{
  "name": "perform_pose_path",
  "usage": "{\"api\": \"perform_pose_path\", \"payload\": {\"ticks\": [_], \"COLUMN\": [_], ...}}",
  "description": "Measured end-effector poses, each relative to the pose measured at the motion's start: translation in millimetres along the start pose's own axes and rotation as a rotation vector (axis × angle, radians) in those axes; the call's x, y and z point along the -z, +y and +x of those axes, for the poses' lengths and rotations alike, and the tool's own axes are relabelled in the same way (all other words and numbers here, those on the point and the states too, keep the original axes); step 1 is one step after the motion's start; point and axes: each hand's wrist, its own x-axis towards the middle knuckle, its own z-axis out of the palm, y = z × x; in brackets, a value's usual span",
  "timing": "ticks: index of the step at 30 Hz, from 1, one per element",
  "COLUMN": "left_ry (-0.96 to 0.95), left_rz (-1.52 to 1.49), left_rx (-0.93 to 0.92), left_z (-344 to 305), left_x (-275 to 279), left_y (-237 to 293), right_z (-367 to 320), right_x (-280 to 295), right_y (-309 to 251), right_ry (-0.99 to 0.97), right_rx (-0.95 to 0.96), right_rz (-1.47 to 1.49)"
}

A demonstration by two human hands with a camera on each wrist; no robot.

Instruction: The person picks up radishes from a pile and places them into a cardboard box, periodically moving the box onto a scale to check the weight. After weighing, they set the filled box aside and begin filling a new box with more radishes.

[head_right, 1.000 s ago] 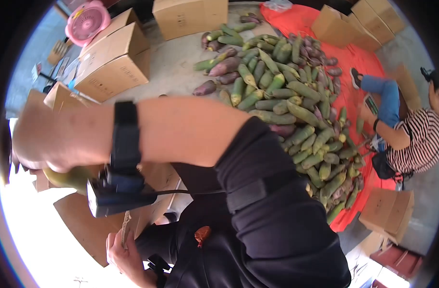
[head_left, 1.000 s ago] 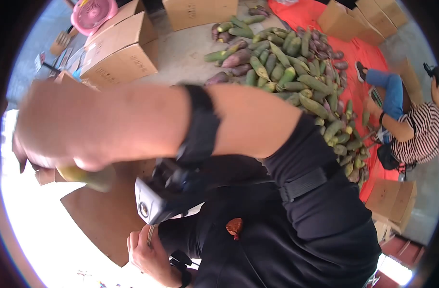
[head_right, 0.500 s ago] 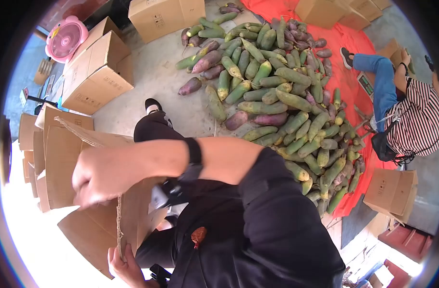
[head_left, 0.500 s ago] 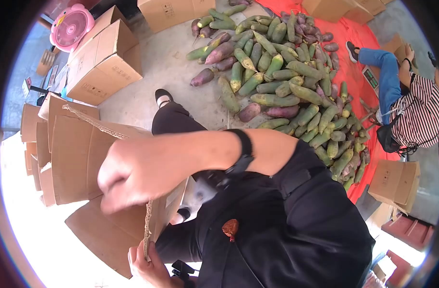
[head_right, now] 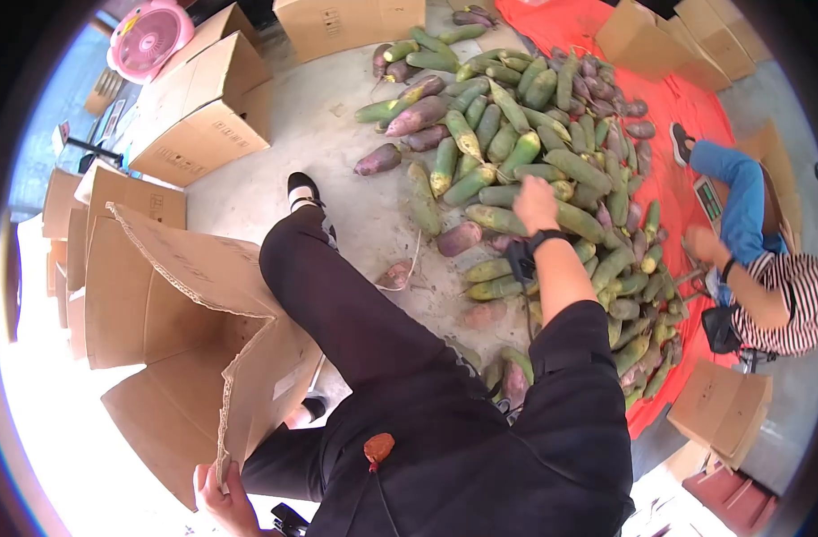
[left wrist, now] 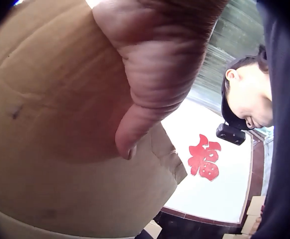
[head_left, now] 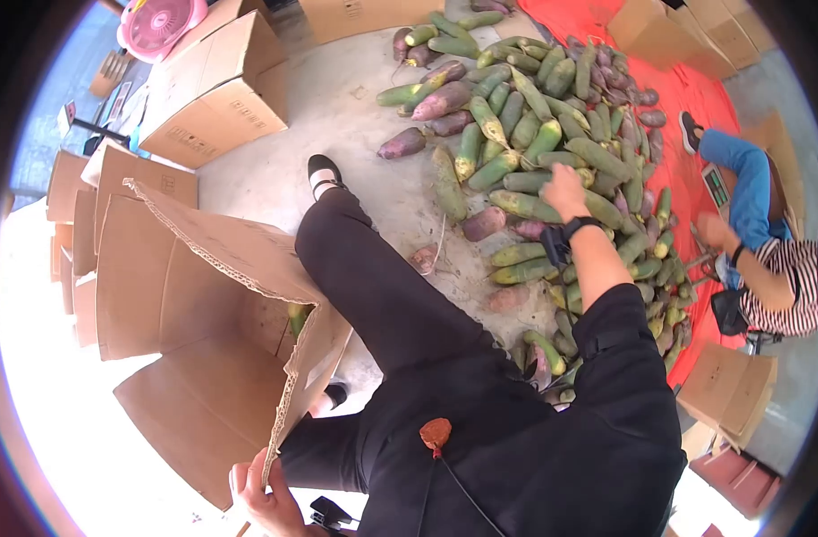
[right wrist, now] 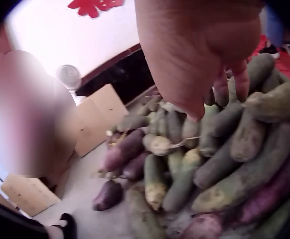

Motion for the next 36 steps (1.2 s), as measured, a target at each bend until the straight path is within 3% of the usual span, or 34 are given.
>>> {"api": "perform_pose_path", "payload": {"ticks": [3,9,15,23,29,34,36], "left_ry": [-0.038,-0.036,-0.075,-0.056,-0.053,-0.034,-0.025], "left_rz": [0.08,-0.105,-0.103,-0.123,-0.056,-0.077,-0.089], "left_rx": [-0.005,0.072,0.111,0.125,0.119,0.087,0.071], "left_z": [0.8,-2.8,1.2,12.2,8.0,6.8,6.2], "left_x": [-0.4,-11.1,-8.1,-1.2,0.6,1.9,-0.1], "left_y": [-3.1,-17.7,-18.5,-13.0,-19.2,-25.6,-26.2], "right_z": [8.0,-0.3,-6.5,-35.6,-30.8,-18.6,-22.1], "right_x": [-25.0,-20.6,-30.6,-4.0,13.8,57.8,93.7], "right_y": [51.9,68.5,71.9,51.1,32.8,26.1,-1.0], "right_ry": [-0.009,-0.2,-0.002,-0.138,-0.012,0.102,0.131], "right_rx": [-0.099,-0.151,-0.061,0.108,0.005,0.087,0.23], "right_rz": [-0.162,-0.306,-0.431,-0.429,-0.093,0.061,0.668]}}
